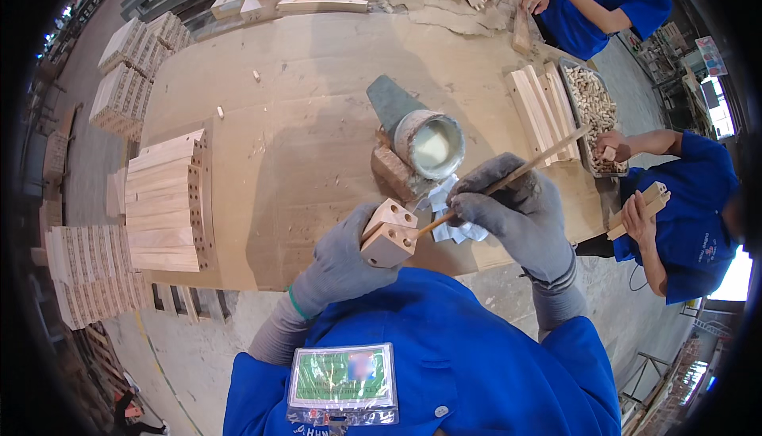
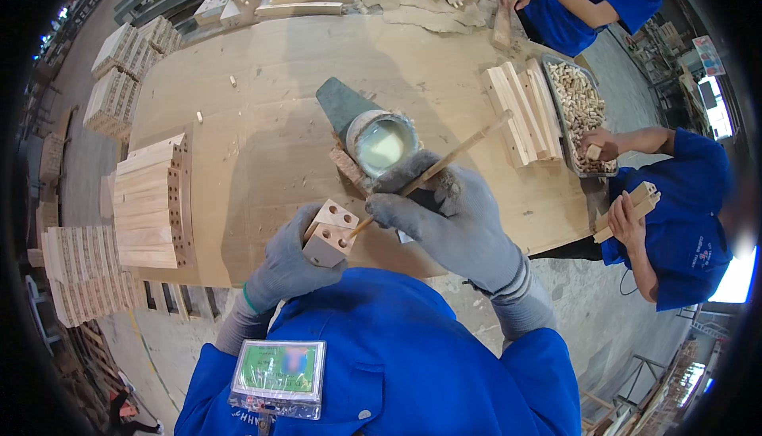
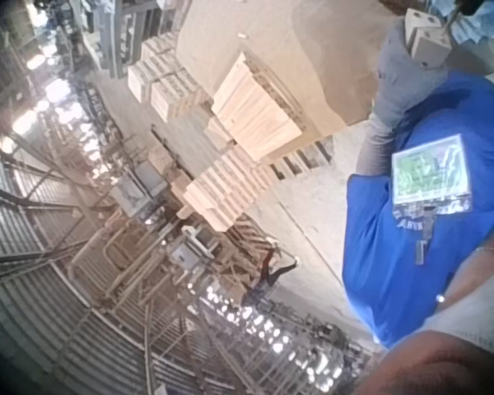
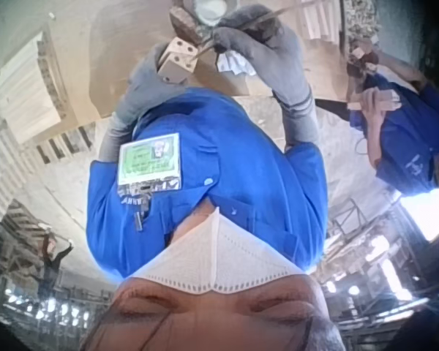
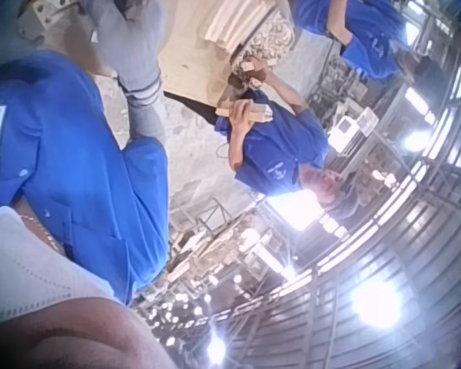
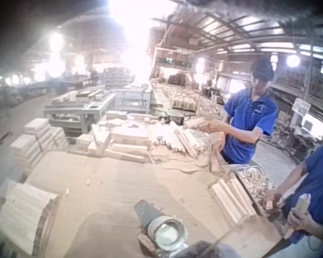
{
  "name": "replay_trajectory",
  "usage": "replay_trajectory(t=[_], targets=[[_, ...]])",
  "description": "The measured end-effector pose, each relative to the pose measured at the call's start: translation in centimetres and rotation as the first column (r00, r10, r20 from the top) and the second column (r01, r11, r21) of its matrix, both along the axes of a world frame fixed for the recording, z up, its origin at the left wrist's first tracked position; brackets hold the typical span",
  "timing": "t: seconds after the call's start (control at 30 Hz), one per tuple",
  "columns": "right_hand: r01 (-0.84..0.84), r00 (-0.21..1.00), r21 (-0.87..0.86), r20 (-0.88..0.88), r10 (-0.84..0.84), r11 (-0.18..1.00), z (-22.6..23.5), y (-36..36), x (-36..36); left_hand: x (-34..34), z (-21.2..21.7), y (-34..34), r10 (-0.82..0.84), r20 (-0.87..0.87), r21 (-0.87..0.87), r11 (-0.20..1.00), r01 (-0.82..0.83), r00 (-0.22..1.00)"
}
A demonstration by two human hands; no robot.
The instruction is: The person applies glue into the holes of small wooden blocks using a thin stick, then places the blocks onto a stack. The person repeats this process for multiple blocks throughout the clip.
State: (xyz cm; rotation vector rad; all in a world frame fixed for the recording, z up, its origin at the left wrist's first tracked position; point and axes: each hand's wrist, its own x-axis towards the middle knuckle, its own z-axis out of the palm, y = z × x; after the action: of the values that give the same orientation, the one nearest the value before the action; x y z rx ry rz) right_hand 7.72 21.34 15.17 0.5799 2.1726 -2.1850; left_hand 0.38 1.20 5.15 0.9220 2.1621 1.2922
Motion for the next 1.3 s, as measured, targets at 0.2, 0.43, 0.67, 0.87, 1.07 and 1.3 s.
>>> replay_trajectory(t=[0.2, 0.43, 0.67, 0.87, 1.07, 1.3], targets=[[-0.006, 0.999, 0.047, -0.033, 0.007, 0.999, 0.4, 0.0, 0.2, 0.1, 0.6, -0.2, 0.012, -0.03, -0.006, 1.0, -0.012, 0.999], [-0.033, 0.853, -0.125, -0.521, -0.038, 0.992, -0.1, 1.8, 0.6, -0.2, 0.7, -0.7, 0.041, -0.185, 0.148, 0.989, -0.014, 0.982], [-0.046, 0.948, -0.224, -0.318, -0.028, 0.973, -1.5, 0.8, -1.6, -2.4, 2.7, -0.4, 0.078, -0.688, 0.278, 0.947, 0.163, 0.721], [-0.053, 0.91, 0.045, -0.408, 0.067, 0.998, -4.5, -3.0, -4.3, -1.4, 4.8, 0.6, 0.186, -0.837, 0.327, 0.924, 0.198, 0.515], [-0.277, 0.767, 0.348, -0.482, 0.424, 0.896, -3.9, -2.5, -5.8, -0.8, 3.4, 2.4, 0.199, -0.966, 0.235, 0.942, 0.238, 0.163], [-0.152, 0.883, 0.282, -0.393, 0.258, 0.947, -3.5, -1.7, -6.1, -2.7, 2.1, 1.1, 0.373, -0.598, 0.449, 0.889, -0.089, 0.71]])
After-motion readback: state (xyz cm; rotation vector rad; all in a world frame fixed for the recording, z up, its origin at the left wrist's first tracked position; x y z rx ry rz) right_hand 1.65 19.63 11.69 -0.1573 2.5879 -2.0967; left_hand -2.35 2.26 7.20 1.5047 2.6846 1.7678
